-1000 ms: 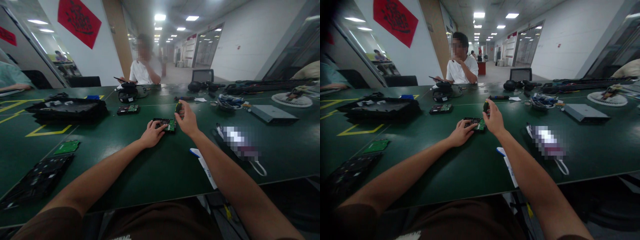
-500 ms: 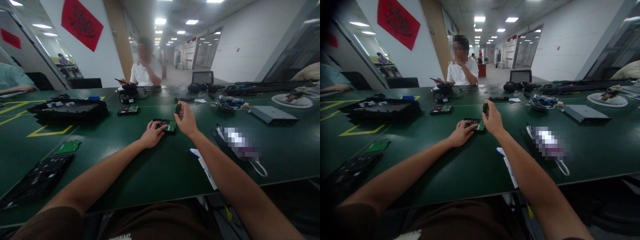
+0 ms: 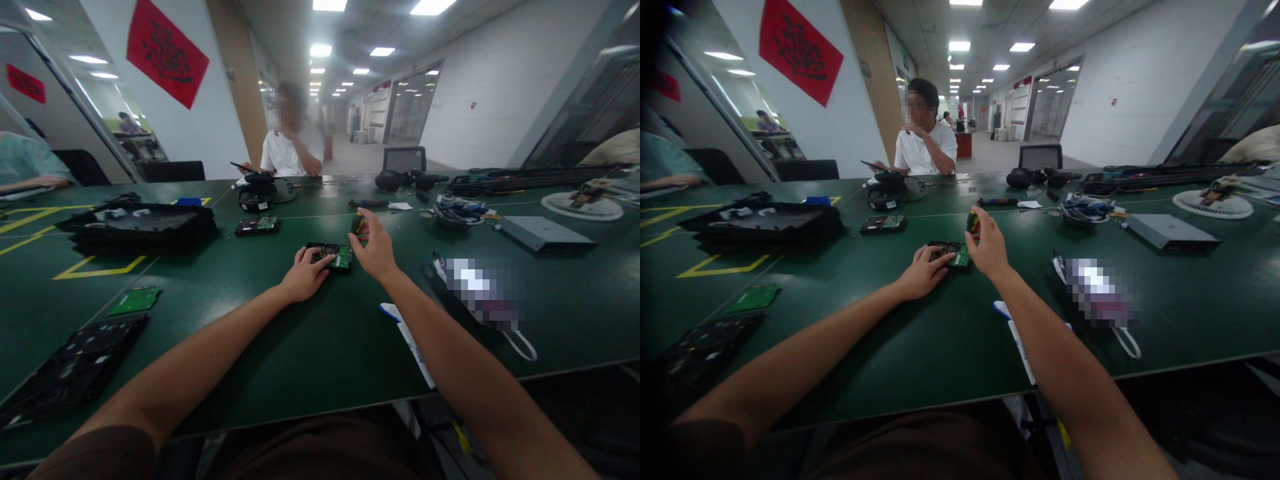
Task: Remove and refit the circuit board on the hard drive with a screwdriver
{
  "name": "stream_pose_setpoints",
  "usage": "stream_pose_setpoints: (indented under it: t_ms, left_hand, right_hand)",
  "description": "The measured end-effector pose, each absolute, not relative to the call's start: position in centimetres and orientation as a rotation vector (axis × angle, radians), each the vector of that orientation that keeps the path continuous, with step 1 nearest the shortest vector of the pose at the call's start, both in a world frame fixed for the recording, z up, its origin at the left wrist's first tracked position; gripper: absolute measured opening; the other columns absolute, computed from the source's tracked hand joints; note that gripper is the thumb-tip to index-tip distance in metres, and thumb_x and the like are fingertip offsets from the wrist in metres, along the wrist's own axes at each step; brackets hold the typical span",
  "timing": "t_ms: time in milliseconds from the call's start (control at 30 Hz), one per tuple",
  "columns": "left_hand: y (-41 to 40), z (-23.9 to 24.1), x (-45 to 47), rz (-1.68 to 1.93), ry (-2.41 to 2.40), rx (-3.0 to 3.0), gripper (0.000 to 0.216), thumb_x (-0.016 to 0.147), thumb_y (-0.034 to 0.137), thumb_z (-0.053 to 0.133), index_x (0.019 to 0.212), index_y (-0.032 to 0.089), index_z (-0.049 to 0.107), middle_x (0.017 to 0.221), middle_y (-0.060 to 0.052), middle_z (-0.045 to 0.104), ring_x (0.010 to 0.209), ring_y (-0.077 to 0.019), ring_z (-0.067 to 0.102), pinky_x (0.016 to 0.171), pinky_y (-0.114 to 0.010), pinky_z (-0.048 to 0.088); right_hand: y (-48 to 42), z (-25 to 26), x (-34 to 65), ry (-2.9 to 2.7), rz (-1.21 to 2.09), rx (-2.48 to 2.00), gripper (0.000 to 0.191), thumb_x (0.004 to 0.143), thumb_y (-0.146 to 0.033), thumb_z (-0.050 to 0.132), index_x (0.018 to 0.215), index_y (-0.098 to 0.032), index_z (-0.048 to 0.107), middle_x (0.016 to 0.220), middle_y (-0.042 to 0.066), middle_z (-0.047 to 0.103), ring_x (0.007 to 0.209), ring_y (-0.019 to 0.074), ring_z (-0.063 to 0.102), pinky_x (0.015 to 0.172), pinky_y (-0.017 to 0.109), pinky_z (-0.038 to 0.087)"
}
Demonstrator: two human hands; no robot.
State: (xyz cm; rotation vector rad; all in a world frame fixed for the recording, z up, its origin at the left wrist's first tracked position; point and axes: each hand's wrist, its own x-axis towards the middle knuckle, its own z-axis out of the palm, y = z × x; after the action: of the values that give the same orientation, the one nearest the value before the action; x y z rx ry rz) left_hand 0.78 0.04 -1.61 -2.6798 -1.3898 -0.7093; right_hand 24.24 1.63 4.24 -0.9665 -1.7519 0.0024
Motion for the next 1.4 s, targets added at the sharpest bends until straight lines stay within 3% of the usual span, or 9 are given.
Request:
stream_pose_setpoints:
  t_ms: [300, 600, 867, 1100, 1400]
  left_hand:
    - [0.01, -1.58, 0.97, -0.724, -1.412, -2.688, 0.048, 0.102, 0.036, 0.054, 0.149, 0.036, 0.055, 0.148, -0.009, 0.039, 0.144, -0.0399, 0.028, 0.122, -0.064, 0.028]
    - [0.0, -1.53, 1.15, -0.707, -1.417, -2.678, 0.048, 0.102, 0.036, 0.053, 0.15, 0.036, 0.054, 0.148, -0.009, 0.038, 0.144, -0.0409, 0.026, 0.123, -0.065, 0.026]
    - [0.14, -1.64, 1.2, -0.694, -1.423, -2.68, 0.049, 0.102, 0.035, 0.053, 0.151, 0.037, 0.053, 0.15, -0.009, 0.038, 0.144, -0.0399, 0.029, 0.122, -0.066, 0.027]
    - [0.19, -1.72, 1.05, -0.696, -1.39, -2.679, 0.048, 0.102, 0.035, 0.052, 0.151, 0.033, 0.054, 0.148, -0.01, 0.038, 0.144, -0.0389, 0.03, 0.125, -0.063, 0.023]
    - [0.1, -1.61, 0.94, -0.699, -1.426, -2.696, 0.049, 0.102, 0.035, 0.052, 0.151, 0.037, 0.052, 0.149, -0.009, 0.039, 0.146, -0.0406, 0.027, 0.121, -0.067, 0.028]
  right_hand:
    - [1.27, 4.43, 24.28, -1.743, -0.01, -0.975, 0.063, 0.092, -0.023, 0.063, 0.151, -0.03, 0.042, 0.122, 0.011, 0.064, 0.096, 0.0262, 0.068, 0.085, 0.049, 0.065]
    - [1.58, 4.26, 24.52, -1.746, 0.017, -0.969, 0.066, 0.092, -0.023, 0.061, 0.154, -0.031, 0.039, 0.126, 0.011, 0.065, 0.098, 0.0274, 0.069, 0.078, 0.047, 0.066]
    - [1.59, 4.32, 24.53, -1.737, 0.024, -0.974, 0.068, 0.09, -0.02, 0.059, 0.154, -0.031, 0.037, 0.134, 0.012, 0.063, 0.095, 0.0246, 0.07, 0.076, 0.042, 0.066]
    - [1.69, 4.23, 24.53, -1.728, -0.04, -1.004, 0.064, 0.089, -0.025, 0.064, 0.149, -0.029, 0.042, 0.125, 0.012, 0.065, 0.095, 0.0271, 0.069, 0.08, 0.048, 0.065]
    - [1.44, 4.24, 24.44, -1.695, 0.025, -1.014, 0.064, 0.091, -0.027, 0.062, 0.151, -0.029, 0.039, 0.13, 0.012, 0.064, 0.091, 0.0249, 0.071, 0.079, 0.045, 0.065]
